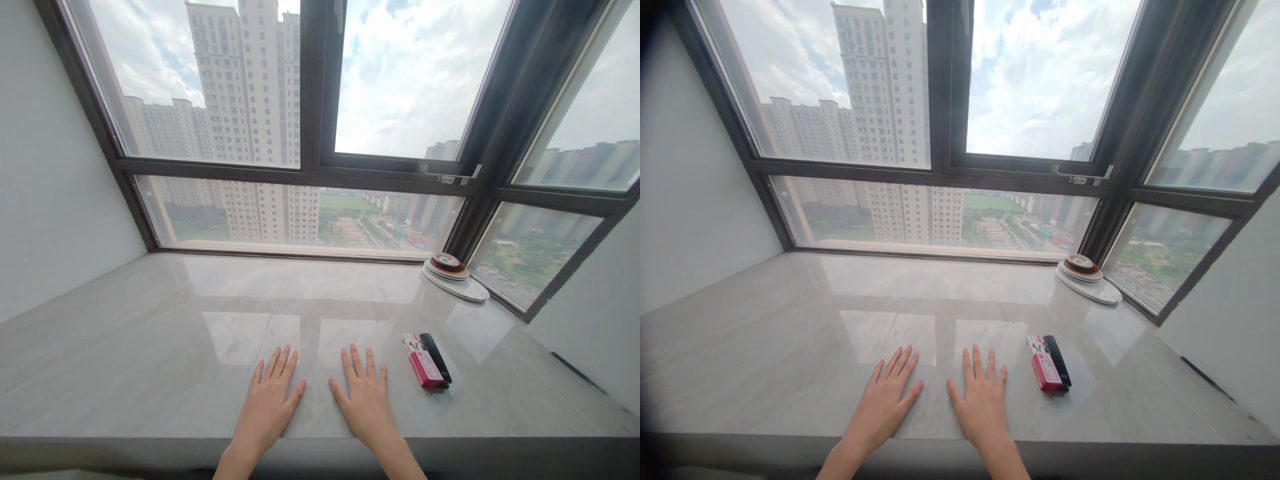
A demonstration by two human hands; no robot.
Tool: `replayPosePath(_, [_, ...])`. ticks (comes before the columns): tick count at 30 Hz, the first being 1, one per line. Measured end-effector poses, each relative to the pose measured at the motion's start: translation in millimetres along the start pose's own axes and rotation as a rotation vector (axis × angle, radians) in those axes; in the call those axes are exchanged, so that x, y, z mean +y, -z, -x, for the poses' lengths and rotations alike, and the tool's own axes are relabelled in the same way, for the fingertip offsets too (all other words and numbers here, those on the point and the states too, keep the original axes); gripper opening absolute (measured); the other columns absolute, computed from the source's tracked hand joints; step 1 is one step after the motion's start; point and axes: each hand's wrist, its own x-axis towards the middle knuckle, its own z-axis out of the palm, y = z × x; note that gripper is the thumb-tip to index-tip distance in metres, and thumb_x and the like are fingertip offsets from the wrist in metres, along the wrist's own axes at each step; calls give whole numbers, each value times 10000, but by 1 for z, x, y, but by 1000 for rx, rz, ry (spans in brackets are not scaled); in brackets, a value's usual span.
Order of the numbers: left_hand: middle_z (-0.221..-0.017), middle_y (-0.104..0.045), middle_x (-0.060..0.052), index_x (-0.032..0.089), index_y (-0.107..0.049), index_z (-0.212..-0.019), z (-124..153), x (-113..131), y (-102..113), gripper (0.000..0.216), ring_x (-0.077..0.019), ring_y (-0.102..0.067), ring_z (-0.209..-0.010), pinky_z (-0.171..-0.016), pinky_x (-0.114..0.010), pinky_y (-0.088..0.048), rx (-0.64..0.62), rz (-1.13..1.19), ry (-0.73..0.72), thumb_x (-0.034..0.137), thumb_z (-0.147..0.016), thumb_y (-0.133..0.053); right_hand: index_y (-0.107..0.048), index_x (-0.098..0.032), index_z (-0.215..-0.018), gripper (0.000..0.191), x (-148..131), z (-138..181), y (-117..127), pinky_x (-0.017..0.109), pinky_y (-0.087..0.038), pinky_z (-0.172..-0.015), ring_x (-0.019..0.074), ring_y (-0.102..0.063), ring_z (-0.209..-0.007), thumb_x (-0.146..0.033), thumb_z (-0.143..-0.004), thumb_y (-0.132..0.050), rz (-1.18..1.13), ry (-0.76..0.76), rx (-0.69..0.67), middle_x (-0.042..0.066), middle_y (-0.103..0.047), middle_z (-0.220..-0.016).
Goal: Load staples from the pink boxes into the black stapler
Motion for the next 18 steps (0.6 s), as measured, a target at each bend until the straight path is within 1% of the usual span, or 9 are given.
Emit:
replayPosePath(12, [-1668,-213,1,340,-226,-1603,0,-1,-1,624,-260,-189,-1549,-1236,-541,-198,-4,-9,2,577,-1030,-292,-240,-306,-1615,753,0,1,0,634,21,-1197,382,-2,-1549,-711,-981,-212,-2,-1,12,8,-94,-1690])
replayPosePath(18, [-1666,-225,-5,339,-226,-1603,-1,-1,-1,619,-274,-198,-1546,-1234,-544,-202,-3,6,-1,553,-1029,-317,-243,-304,-1615,749,0,1,3,629,22,-1200,383,4,-1548,-704,-981,-228,-12,-11,-6,5,-83,-1691])
